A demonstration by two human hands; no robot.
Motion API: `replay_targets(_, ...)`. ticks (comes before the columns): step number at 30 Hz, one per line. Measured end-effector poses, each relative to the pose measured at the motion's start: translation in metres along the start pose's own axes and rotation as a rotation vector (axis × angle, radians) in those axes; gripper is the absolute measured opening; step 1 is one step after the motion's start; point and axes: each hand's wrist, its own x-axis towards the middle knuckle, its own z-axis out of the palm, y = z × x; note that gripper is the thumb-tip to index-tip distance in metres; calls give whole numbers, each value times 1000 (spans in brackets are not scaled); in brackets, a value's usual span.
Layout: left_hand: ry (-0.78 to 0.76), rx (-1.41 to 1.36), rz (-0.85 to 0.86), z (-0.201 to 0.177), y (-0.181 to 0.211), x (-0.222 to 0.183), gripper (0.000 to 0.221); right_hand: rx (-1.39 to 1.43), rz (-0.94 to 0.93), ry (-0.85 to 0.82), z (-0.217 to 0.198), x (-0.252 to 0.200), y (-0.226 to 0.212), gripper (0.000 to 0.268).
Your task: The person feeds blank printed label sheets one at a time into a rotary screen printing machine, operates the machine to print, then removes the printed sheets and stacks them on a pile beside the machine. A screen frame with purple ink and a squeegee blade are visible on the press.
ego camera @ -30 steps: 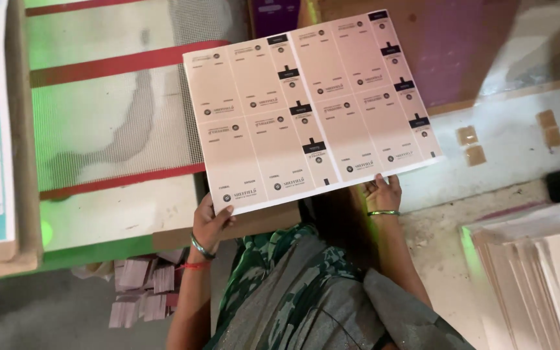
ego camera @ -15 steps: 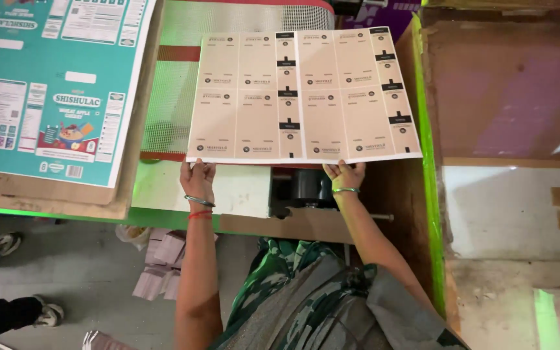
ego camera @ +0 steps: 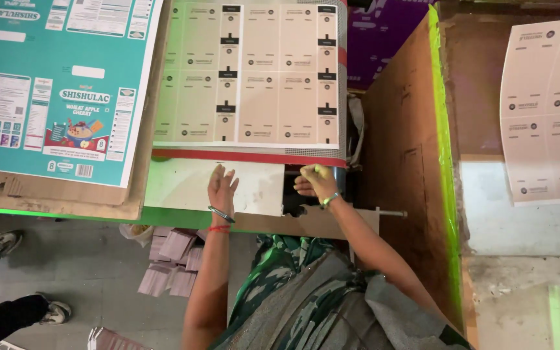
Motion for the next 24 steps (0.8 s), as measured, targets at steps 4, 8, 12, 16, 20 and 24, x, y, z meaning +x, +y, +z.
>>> replay_targets(4, -138, 155, -70, 22, -2, -33, 50, -125, -145, 78, -62, -78, 20, 24)
replay_targets(8, -336, 237, -211, 43, -28, -50, 38, -279, -410, 379, -140, -164, 30, 22)
replay_targets(12, -580, 291, -283, 89, -55, -68, 37, -459, -568, 744, -217, -237, 43, 23)
replay_targets(16, -862, 427, -298, 150, -73, -96, 37, -1274, -424, 1205, -297, -298, 81, 45)
replay_targets(20, -1044, 482, -306, 199, -100, -122, 38, -1500, -148, 1323, -318, -321, 98, 97)
replay_targets(24, -1107, 496, -365, 218, -128, -158, 37, -1635, 11, 1331, -313, -324, 113, 116)
